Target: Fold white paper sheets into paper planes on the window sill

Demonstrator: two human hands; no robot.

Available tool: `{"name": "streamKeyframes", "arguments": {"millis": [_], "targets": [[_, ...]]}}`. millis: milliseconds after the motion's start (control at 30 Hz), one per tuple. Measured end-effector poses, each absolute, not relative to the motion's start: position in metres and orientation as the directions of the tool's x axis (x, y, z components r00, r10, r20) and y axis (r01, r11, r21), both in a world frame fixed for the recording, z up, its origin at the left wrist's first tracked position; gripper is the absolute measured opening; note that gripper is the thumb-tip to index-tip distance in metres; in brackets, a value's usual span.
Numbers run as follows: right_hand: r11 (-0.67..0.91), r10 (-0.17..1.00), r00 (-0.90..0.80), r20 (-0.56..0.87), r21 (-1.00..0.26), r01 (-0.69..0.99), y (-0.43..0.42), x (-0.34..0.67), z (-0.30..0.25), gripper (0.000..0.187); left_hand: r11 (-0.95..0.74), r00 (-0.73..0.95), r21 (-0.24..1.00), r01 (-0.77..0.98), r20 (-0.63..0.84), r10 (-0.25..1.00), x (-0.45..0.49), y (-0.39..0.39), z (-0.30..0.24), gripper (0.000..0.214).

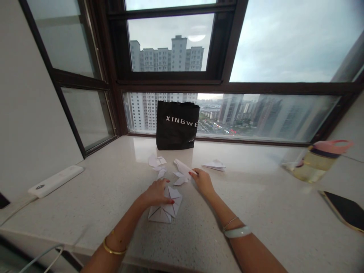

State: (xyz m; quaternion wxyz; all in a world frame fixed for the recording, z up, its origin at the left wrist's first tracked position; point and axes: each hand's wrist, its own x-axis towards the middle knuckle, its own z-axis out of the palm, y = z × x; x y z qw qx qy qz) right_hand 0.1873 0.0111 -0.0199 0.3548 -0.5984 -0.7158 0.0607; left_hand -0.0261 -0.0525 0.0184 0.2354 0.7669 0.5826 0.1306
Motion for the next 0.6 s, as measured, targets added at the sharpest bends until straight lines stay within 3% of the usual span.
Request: {"name": "streamKeyframes", "arguments": {"millis": [133,267,400,467,533,600], "targets": [[0.264,0.898,0.063,0.436,-0.648,0.715,0.015,0.192,-0.021,0.032,-0.254,0.455,0.606,0.754,-0.203,0.867,-0.034,-0.022,0.030,0.069],[0.251,0.907,0.089,0.411,-0.698,0.671,0.019,0.196,-0.023,0.036,-0.282,0.530,0.592,0.755,-0.298,0.794,-0.037,-0.005,0.023,0.039],[0.259,0.908,0.095,0.407,-0.726,0.637,0.021,0.198,-0.025,0.038,-0.259,0.613,0.745,0.614,-0.244,0.752,-0.046,0.007,0.016,0.031],[0.279,0.914,0.064,0.400,-0.737,0.616,0.022,0.196,-0.025,0.037,-0.170,0.450,0.784,0.597,-0.153,0.880,-0.056,0.021,0.018,0.032],[0.304,0.920,0.019,0.391,-0.743,0.596,0.022,0.194,-0.025,0.035,0.025,0.018,0.736,0.676,-0.051,0.999,-0.068,0.040,0.021,0.033],[0.321,0.926,-0.030,0.376,-0.745,0.585,0.021,0.192,-0.025,0.034,0.134,-0.180,0.693,0.708,-0.006,0.984,-0.079,0.061,0.021,0.034]]}}
